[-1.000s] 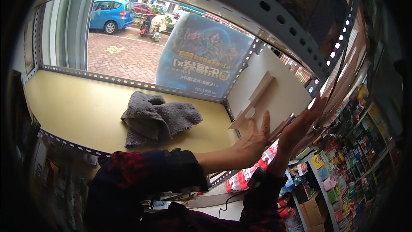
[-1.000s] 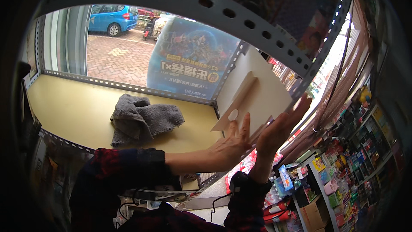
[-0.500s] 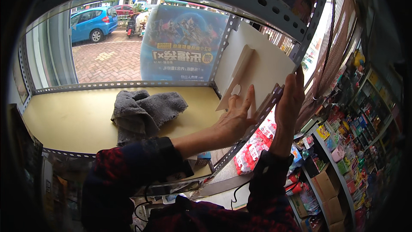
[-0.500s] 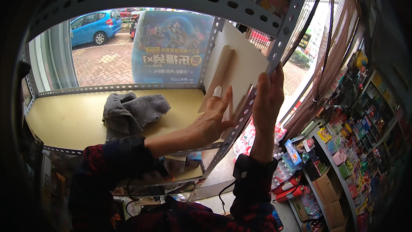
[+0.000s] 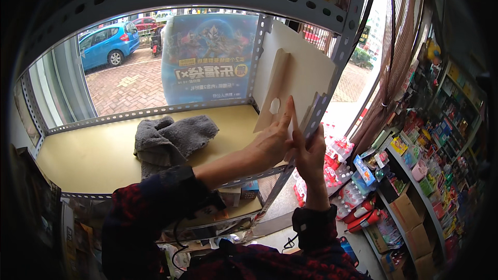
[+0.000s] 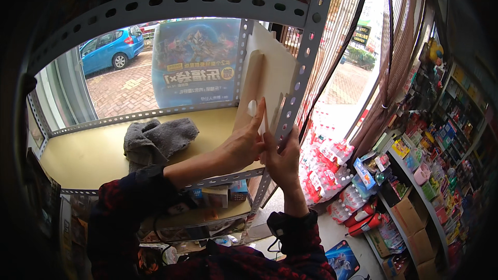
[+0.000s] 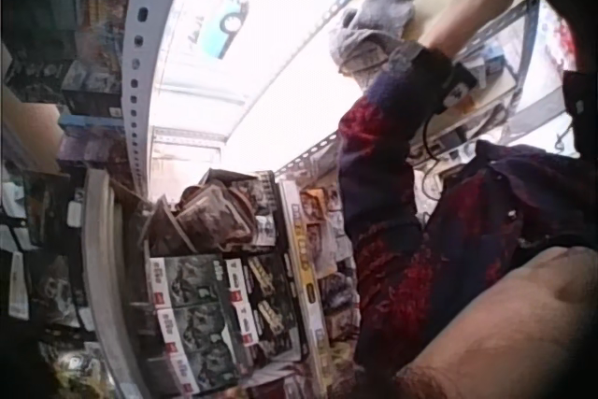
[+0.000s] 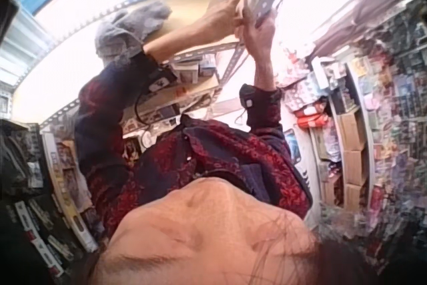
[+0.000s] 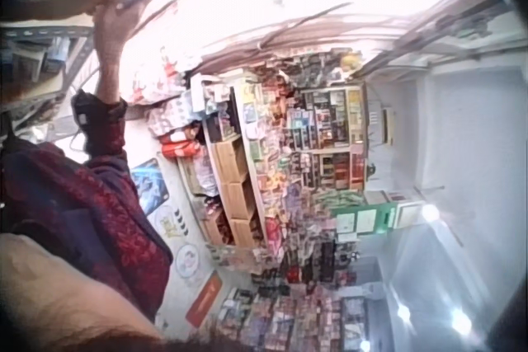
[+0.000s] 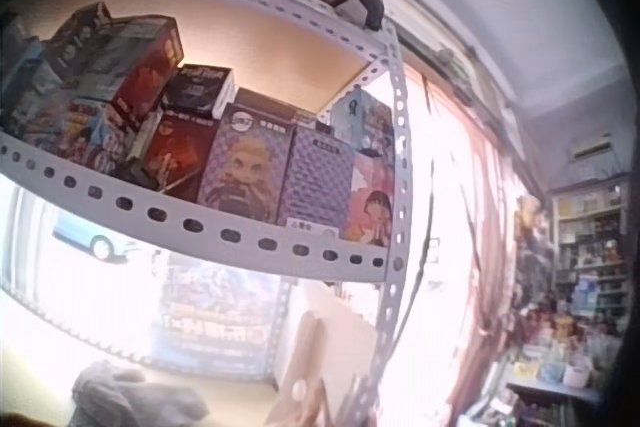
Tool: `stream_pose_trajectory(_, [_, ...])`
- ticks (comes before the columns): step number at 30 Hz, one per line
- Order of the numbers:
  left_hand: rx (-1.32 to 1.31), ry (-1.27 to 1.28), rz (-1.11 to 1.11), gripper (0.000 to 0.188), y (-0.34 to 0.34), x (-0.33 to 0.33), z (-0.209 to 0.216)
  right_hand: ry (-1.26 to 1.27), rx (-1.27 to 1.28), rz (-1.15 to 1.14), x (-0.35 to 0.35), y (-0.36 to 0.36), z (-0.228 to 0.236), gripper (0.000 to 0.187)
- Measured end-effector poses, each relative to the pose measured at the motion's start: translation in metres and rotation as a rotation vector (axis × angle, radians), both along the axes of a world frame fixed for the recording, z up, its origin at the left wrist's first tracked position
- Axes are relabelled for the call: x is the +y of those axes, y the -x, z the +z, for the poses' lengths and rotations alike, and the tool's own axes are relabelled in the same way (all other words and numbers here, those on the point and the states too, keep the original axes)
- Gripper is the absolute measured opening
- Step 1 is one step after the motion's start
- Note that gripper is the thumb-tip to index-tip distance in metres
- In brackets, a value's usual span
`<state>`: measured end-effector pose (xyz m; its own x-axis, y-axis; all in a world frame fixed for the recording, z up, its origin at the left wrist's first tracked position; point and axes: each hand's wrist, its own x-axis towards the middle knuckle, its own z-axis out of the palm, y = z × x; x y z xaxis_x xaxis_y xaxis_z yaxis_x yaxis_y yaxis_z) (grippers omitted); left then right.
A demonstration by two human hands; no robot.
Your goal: The person wipes a metal shelf with a cloth, then picks up a cardboard sign and attaches it to the shelf using adhesive tape. The sign is adjusted and smoothed onto the shelf surface.
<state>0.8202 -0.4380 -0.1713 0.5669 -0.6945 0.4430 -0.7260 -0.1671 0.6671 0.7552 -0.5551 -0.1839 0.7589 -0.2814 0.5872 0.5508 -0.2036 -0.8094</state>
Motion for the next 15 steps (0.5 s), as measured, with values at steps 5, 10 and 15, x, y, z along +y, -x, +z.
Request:
stream_pose_trajectory(5, [0.042,-0.04,-0.054,0.093,0.0,0.001,0.008,0.106,-0.098,-0.28,0.013,-0.01,-0.008,0.035])
stream_pose_trajectory(10, [0.059,-0.146,-0.184,0.091,-0.007,0.006,0.017,0.175,-0.072,-0.35,0.01,-0.013,-0.013,0.04])
stream_pose_trajectory(15, [0.089,-0.174,-0.243,0.088,-0.016,0.008,0.019,0.286,-0.25,-0.557,0.015,-0.019,-0.02,0.042])
